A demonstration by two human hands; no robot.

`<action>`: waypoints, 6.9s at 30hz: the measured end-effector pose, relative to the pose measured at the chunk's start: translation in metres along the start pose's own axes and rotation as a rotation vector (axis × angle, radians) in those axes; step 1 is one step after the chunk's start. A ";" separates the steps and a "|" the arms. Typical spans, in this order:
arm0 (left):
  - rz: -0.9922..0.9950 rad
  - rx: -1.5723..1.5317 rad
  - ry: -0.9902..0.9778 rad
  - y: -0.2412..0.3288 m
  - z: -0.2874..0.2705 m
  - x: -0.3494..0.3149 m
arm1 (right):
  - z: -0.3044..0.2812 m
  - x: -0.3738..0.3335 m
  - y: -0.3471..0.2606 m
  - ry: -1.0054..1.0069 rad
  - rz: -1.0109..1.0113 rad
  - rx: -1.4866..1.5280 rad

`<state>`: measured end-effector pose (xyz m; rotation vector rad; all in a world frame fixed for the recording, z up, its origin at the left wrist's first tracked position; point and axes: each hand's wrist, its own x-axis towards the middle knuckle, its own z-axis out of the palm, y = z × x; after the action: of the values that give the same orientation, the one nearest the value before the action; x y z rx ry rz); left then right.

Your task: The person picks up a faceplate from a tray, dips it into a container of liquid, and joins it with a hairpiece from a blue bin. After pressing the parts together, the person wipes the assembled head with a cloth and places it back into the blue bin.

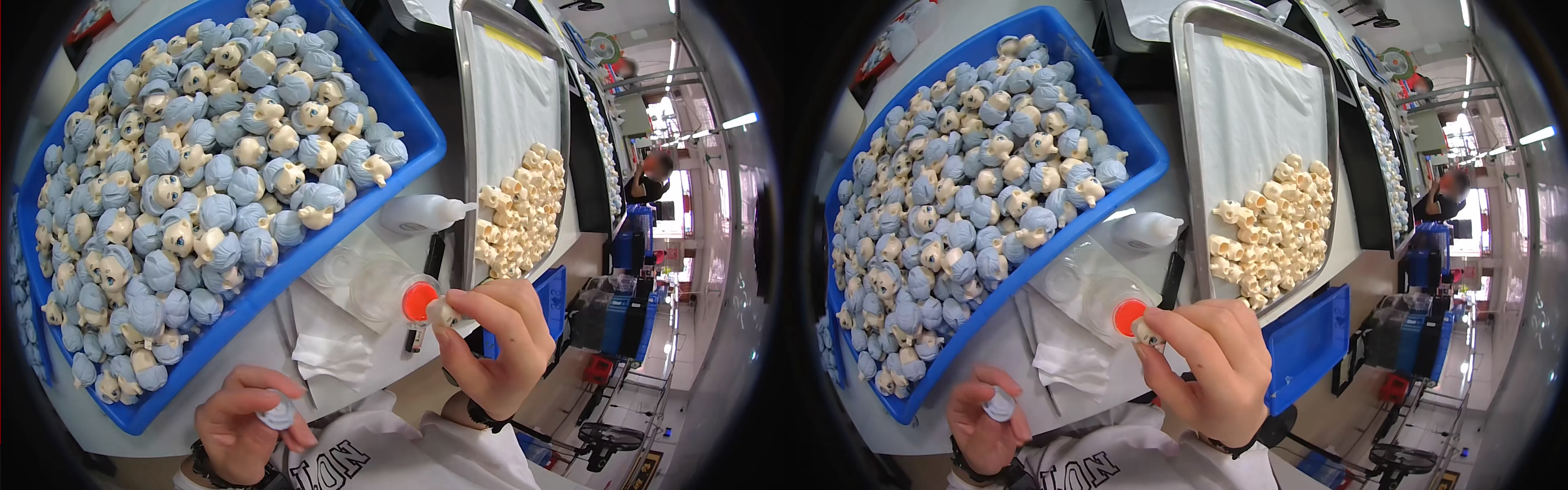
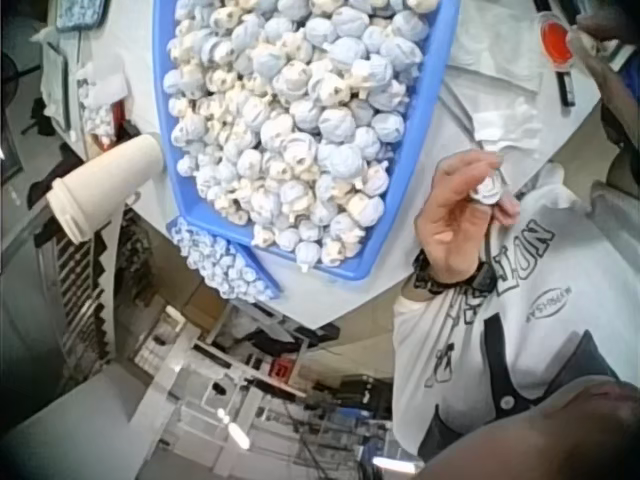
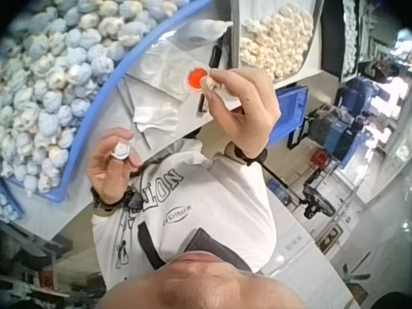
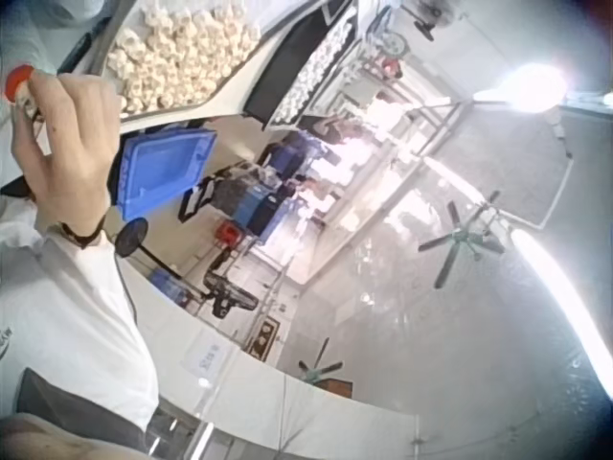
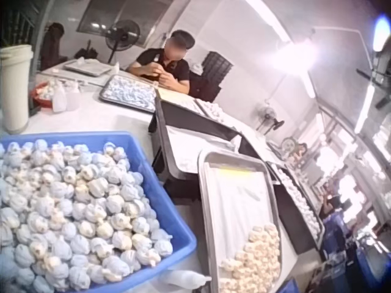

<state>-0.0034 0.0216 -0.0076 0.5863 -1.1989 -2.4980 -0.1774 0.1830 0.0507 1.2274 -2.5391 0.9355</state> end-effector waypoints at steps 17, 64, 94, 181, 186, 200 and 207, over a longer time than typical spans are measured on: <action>-0.201 -0.140 -0.018 0.010 0.007 0.006 | 0.004 -0.010 -0.002 -0.001 0.081 -0.062; -0.249 0.041 -0.292 0.004 -0.008 0.003 | 0.070 -0.034 -0.058 0.042 -0.257 0.470; 0.231 1.772 0.570 0.065 -0.130 -0.073 | 0.063 -0.039 -0.051 -0.069 -0.310 0.864; -0.521 -0.506 -0.170 0.009 -0.015 0.017 | 0.008 -0.078 0.062 0.357 0.691 -0.245; -0.528 -0.571 -0.242 0.007 -0.014 0.014 | 0.025 -0.070 -0.014 0.368 0.185 0.492; -0.482 -0.192 -0.316 0.006 -0.022 0.006 | 0.080 -0.042 -0.057 0.124 -0.280 0.485; -0.558 -0.060 -0.328 0.025 -0.009 0.014 | 0.068 -0.031 -0.041 0.017 -0.284 0.443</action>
<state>-0.0083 -0.0056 0.0035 0.5711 -1.1854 -3.1910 -0.1184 0.1429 0.0039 1.6289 -2.1252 1.4709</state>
